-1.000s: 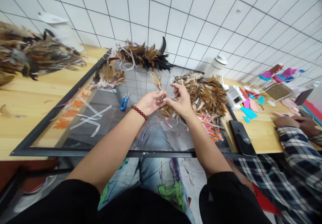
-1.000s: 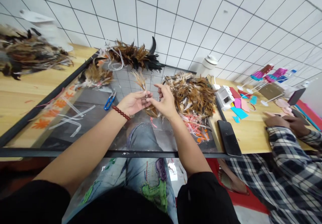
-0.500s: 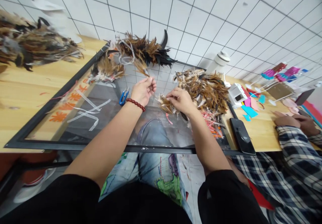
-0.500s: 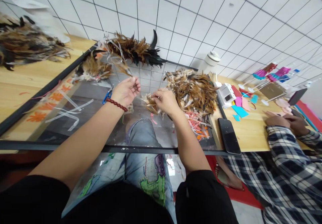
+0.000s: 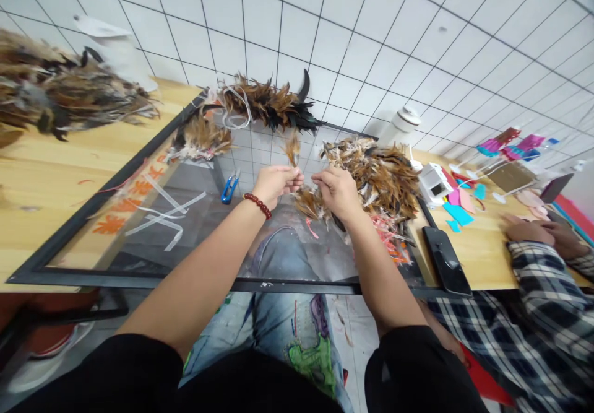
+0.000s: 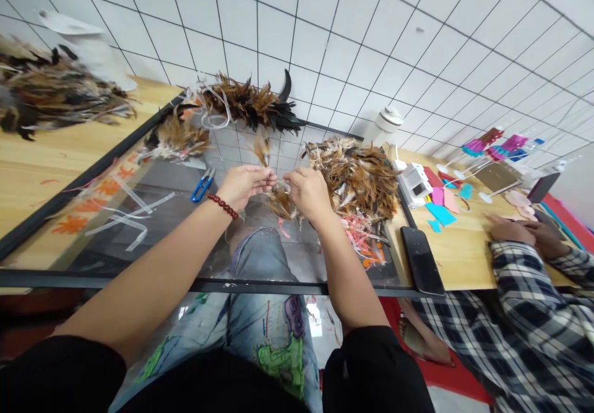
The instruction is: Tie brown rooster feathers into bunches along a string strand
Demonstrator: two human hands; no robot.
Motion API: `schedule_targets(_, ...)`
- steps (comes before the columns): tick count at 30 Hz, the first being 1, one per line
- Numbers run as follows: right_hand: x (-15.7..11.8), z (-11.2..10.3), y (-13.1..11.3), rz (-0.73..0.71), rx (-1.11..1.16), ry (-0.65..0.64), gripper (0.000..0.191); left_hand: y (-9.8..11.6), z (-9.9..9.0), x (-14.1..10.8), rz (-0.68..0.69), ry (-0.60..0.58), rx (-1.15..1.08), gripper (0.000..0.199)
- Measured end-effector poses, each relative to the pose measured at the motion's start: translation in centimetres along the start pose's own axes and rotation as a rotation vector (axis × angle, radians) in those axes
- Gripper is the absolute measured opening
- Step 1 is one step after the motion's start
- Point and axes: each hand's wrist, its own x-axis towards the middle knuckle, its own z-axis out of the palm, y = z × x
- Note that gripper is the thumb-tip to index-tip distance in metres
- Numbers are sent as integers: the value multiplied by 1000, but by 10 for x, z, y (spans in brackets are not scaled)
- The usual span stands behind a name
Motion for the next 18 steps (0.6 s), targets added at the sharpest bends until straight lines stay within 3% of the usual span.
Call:
schedule_targets(4, -1, 3, 0, 5, -37, 45, 24, -1, 7, -6, -29, -22, 87, 11)
schedule_targets(13, -3, 5, -5, -85, -99, 8, 24, -4, 7, -4, -20, -139, 227, 16)
schedule_targets(15, -3, 3, -4, -95, -95, 0, 25, -4, 7, -3, -22, -129, 272, 18)
schedule_targets(18, -2, -3, -3, 19, -70, 89, 27, -2, 5, 0, 11, -19, 212, 20)
